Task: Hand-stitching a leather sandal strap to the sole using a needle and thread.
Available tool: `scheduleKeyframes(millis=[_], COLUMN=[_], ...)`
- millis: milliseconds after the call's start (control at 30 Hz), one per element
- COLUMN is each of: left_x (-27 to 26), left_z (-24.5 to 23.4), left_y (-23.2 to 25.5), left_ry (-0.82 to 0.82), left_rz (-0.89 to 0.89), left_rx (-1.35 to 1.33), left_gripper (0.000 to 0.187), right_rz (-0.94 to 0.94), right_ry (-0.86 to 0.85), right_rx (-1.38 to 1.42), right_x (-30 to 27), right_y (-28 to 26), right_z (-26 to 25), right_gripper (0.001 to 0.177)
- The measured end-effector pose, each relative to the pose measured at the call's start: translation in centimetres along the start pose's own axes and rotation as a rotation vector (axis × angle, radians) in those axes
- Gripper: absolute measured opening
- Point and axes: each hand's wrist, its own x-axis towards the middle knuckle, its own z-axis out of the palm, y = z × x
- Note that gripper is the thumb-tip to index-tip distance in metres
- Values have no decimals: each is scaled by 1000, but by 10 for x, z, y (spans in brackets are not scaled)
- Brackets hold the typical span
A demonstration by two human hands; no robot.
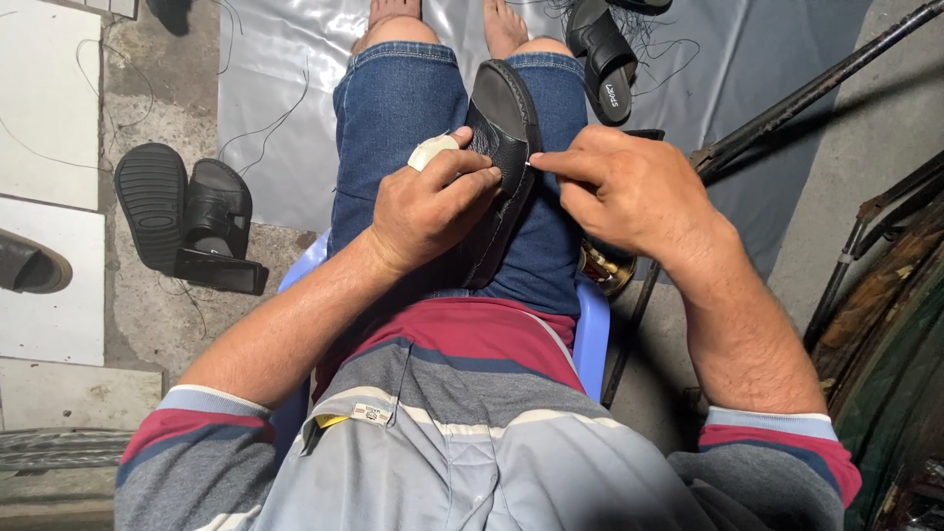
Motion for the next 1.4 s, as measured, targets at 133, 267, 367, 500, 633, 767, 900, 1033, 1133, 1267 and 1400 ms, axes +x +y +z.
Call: scheduleKeyframes(millis=[133,267,367,500,633,767,900,1033,1133,1267,1400], left_x=[-3,-4,-4,-13,-9,-6,-5,-3,-8,-23,-33], left_z=[4,4,5,3,3,4,2,-11,-25,-42,-53], left_y=[-1,-1,0,-4,-2,1,3,14,21,24,25], left_ry=[5,22,20,-111,-105,-78,-86,-162,-271,-293,-376], left_rz=[8,-8,-24,-12,-6,4,1,-80,-300,-407,-457], left_rx=[2,-31,-31,-52,-40,-84,-50,-2,30,57,19], left_gripper=[3,4,4,8,7,6,6,5,19,21,26], right_rz=[-29,-98,-159,-249,-237,-127,-88,5,-4,-214,-445], right_ry=[-34,-91,-141,-284,-380,-523,-669,-768,-775,-561,-383], right_rx=[-176,-246,-232,-353,-373,-393,-468,-440,-401,-454,-538], right_x=[6,18,25,33,43,60,80,90,83,61,60], right_y=[-10,-7,-9,2,-9,-21,-27,-33,-27,-17,-11], right_z=[-7,-10,-16,-12,-17,-18,-15,-31,-38,-38,-30], right_gripper=[28,24,20,25,14,16,23,25,29,14,10])
